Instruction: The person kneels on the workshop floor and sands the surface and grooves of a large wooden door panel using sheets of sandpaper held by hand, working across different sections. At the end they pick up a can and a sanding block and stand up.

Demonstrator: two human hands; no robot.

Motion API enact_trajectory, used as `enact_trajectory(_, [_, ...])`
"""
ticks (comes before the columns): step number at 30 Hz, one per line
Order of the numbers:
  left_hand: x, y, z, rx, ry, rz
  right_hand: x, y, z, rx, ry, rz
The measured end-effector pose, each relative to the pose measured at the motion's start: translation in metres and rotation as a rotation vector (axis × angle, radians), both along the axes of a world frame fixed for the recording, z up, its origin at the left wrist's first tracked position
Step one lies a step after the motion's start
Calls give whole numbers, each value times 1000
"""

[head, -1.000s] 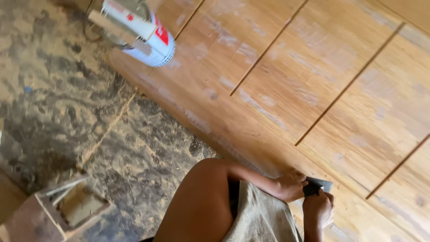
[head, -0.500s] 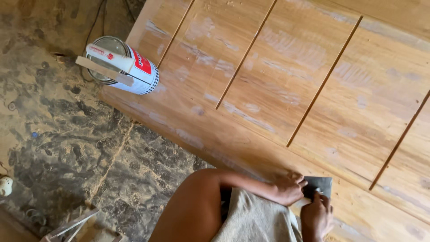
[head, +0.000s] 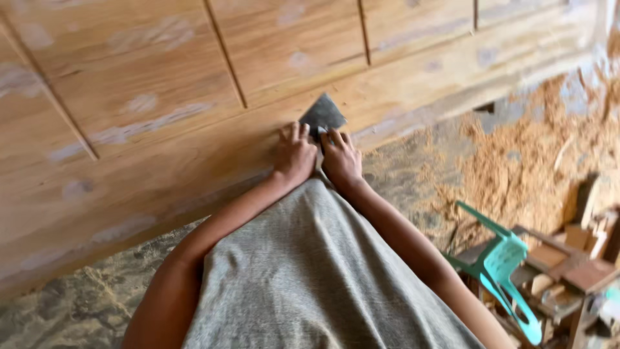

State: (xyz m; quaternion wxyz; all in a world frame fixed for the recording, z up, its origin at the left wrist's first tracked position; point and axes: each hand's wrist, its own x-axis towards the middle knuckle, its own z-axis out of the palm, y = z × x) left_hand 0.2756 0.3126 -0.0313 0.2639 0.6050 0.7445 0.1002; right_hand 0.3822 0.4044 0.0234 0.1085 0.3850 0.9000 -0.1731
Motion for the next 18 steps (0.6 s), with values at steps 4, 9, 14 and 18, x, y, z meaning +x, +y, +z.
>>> enact_trajectory(4, [-7,-1,28,143,182,-23,-11,18,8,93,-33,-42])
enact_trajectory(9, [-9,7,26,14,-31,-30,-8,12,15,158,76,47])
enact_trajectory(14, [-1,-4,5,128,26,80,3,20,0,108,68,8])
enact_trajectory(18, [-1,-3,5,197,33,74,5,26,-4,154,170,36])
